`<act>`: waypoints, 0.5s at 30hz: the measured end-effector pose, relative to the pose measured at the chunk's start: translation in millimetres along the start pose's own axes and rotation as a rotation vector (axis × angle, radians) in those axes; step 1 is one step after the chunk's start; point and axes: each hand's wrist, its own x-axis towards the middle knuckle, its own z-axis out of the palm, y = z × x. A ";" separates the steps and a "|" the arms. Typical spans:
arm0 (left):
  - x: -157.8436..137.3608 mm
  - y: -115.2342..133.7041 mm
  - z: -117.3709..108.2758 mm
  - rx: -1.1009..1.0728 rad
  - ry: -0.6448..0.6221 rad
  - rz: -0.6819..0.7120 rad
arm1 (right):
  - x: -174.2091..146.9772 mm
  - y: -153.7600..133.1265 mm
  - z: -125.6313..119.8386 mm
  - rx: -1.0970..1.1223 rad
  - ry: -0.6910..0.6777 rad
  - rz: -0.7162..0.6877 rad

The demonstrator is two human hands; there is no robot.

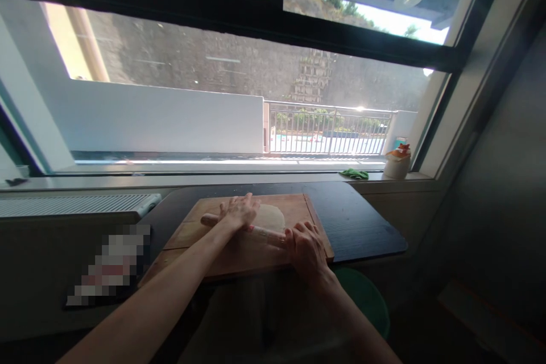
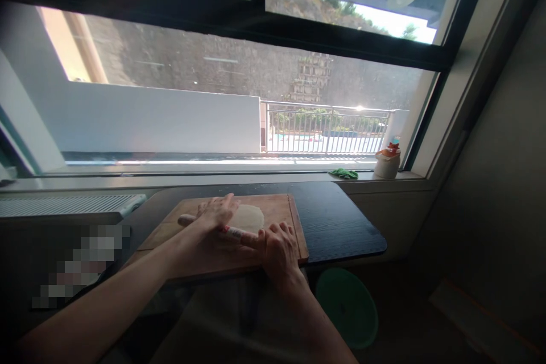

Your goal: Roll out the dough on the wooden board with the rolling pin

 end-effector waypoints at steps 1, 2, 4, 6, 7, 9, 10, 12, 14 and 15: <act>2.1 1.2 -0.3 0.001 0.002 0.004 | -0.5 -0.6 -0.4 0.003 -0.007 0.001; 2.0 1.3 -0.5 0.003 0.003 0.008 | -1.7 -1.6 -1.1 0.006 -0.015 0.000; -4.2 -1.5 -0.8 0.004 0.004 0.010 | -5.5 -4.3 -2.7 0.013 -0.034 -0.008; -17.0 -7.4 -0.9 0.004 0.004 0.007 | -10.1 -7.4 -4.2 0.019 -0.046 -0.024; -24.9 -10.8 -0.9 0.004 0.007 0.003 | -12.5 -9.0 -4.7 0.022 -0.048 -0.032; -41.5 -17.2 -1.0 0.007 0.013 -0.005 | -17.1 -12.1 -5.2 0.025 -0.045 -0.042; -49.1 -19.5 -1.2 0.008 0.015 -0.008 | -19.1 -13.4 -5.2 0.025 -0.042 -0.043; -60.7 -21.9 -1.7 0.008 0.015 -0.012 | -21.6 -15.0 -5.1 0.021 -0.039 -0.045; -65.1 -20.7 -3.0 0.007 0.016 -0.016 | -21.1 -14.7 -4.7 0.011 -0.034 -0.047; -64.3 -18.9 -4.0 0.006 0.018 -0.019 | -19.5 -13.7 -4.3 0.004 -0.031 -0.046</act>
